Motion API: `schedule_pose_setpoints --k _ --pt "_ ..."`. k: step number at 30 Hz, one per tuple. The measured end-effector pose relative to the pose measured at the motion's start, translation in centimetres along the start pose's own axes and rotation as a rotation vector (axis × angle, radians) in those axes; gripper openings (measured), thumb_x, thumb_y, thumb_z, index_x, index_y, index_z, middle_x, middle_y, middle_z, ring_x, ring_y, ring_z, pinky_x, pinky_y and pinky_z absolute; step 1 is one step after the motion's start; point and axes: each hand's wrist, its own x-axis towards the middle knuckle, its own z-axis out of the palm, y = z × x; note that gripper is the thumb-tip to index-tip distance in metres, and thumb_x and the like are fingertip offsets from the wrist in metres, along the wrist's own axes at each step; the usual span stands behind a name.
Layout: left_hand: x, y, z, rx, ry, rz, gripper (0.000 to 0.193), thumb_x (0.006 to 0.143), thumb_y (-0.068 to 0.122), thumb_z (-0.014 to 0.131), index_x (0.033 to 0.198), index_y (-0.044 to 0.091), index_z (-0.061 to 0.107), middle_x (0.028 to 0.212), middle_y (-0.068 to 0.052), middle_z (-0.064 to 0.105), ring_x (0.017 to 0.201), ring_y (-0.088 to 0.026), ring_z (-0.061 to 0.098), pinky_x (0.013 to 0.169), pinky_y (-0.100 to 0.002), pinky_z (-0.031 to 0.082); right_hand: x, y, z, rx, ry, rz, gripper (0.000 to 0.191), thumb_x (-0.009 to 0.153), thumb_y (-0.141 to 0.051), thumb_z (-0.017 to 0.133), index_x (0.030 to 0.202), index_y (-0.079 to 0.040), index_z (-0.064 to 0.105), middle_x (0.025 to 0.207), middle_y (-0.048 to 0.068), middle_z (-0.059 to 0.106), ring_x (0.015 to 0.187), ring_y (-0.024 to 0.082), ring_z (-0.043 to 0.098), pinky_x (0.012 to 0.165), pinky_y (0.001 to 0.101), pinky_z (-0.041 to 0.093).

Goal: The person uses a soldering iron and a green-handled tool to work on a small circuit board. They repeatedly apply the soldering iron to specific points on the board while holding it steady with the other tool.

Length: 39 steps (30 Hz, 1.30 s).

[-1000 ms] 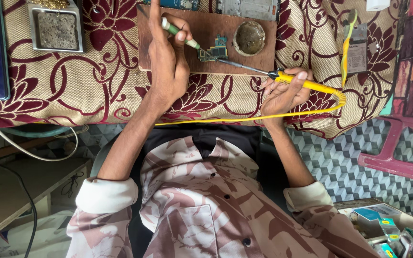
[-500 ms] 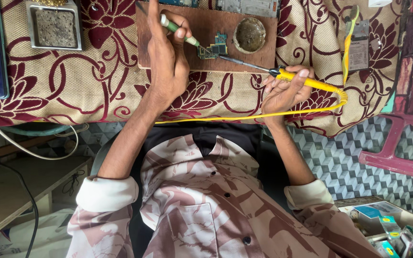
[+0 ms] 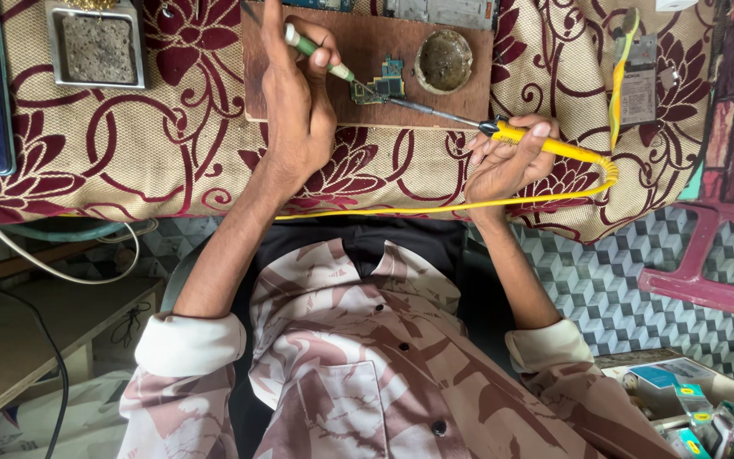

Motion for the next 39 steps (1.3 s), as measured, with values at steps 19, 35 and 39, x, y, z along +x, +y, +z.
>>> schedule_pose_setpoints --k 19,35,39 --pt "0.2 -0.3 0.4 -0.006 0.011 -0.001 0.068 0.114 -0.011 0.042 0.164 0.016 0.003 0.101 -0.012 0.063 0.089 -0.019 0.065 0.080 -0.030 0.058 -0.3 0.5 -0.7 -0.048 -0.012 -0.046 0.030 0.118 -0.029 0.043 0.104 -0.002 0.047 0.070 0.010 0.048 0.049 0.015 0.048 0.046 0.0260 0.046" --pt "0.0 -0.5 0.5 -0.007 0.003 -0.010 0.061 0.116 -0.012 0.041 0.160 0.012 0.005 0.101 -0.011 0.061 0.088 -0.019 0.064 0.080 -0.030 0.058 -0.6 -3.5 0.7 -0.521 -0.104 -0.255 0.030 0.114 -0.019 0.051 0.096 0.004 0.053 0.072 0.012 0.059 0.060 0.017 0.059 0.054 0.0262 0.049" --pt "0.3 -0.6 0.5 0.003 0.005 0.018 0.063 0.114 -0.014 0.040 0.159 0.011 0.006 0.101 -0.011 0.060 0.088 -0.019 0.064 0.081 -0.030 0.058 0.0 -5.7 1.8 -0.772 -0.213 -0.376 0.031 0.119 -0.016 0.051 0.094 0.001 0.050 0.083 0.013 0.066 0.065 0.018 0.063 0.061 0.0270 0.050"
